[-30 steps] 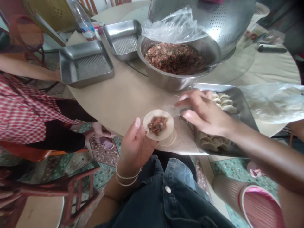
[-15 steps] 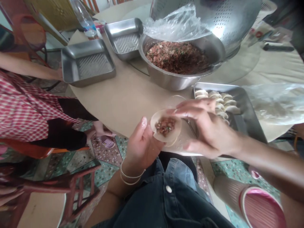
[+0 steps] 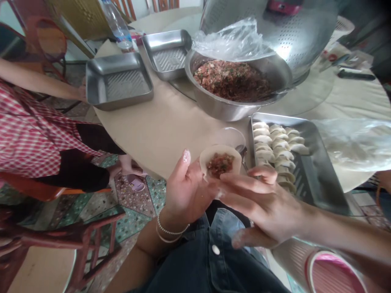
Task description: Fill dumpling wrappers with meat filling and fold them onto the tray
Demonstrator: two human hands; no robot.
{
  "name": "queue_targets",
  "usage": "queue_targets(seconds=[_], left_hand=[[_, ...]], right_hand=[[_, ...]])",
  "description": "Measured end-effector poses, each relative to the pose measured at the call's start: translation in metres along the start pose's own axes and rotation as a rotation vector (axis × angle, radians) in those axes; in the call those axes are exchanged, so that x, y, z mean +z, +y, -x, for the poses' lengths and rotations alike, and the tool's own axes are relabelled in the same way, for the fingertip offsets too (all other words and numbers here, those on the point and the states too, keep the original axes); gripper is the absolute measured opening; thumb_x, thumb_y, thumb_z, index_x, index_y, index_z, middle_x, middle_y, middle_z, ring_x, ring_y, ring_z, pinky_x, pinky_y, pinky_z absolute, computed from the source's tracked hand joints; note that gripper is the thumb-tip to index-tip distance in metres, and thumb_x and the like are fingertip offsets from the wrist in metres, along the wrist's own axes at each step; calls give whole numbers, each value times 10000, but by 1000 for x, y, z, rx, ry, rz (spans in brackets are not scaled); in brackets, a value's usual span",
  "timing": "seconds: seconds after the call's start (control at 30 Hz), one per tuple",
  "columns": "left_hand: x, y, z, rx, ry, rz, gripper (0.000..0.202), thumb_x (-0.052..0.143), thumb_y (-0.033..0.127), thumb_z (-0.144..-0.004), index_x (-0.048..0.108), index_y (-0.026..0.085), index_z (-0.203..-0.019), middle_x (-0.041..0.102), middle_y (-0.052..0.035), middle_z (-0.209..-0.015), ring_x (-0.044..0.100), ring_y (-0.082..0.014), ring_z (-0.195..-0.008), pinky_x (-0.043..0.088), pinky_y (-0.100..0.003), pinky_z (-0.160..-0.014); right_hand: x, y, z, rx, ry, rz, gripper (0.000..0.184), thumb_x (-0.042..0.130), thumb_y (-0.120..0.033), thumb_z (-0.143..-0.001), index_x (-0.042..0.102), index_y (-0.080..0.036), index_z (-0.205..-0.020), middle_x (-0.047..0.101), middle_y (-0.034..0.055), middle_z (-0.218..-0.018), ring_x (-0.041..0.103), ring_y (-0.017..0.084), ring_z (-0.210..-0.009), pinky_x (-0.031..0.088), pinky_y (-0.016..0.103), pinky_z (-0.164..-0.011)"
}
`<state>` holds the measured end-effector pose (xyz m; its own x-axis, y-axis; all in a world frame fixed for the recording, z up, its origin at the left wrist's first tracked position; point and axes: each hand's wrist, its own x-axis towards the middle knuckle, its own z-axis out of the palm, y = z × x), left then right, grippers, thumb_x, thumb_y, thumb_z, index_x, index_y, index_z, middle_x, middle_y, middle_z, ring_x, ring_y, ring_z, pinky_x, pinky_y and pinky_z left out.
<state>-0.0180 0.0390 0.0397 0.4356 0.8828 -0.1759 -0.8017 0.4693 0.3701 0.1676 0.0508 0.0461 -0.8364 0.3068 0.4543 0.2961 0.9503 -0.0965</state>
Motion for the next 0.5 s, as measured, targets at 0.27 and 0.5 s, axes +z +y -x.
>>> queue_targets(seconds=[0.27, 0.5], left_hand=[[3, -2, 3, -63, -11, 25, 678, 150, 559, -965, 492, 133, -1366, 574, -166, -1371, 410, -317, -1388, 322, -505, -1135], [-2, 6, 7, -48, -29, 27, 722, 205, 614, -936, 527, 94, -1321, 572, -190, -1369, 373, -344, -1408, 310, -510, -1142]], right_hand=[[4, -6, 0, 14, 76, 11, 502, 445, -595, -917, 569, -173, -1159, 681, 68, -1170, 503, 164, -1221, 334, 346, -951], [-6, -5, 3, -4, 166, 82, 291, 482, -467, -939, 612, -212, -985, 716, 39, -1090, 556, 124, -1103, 365, 337, -828]])
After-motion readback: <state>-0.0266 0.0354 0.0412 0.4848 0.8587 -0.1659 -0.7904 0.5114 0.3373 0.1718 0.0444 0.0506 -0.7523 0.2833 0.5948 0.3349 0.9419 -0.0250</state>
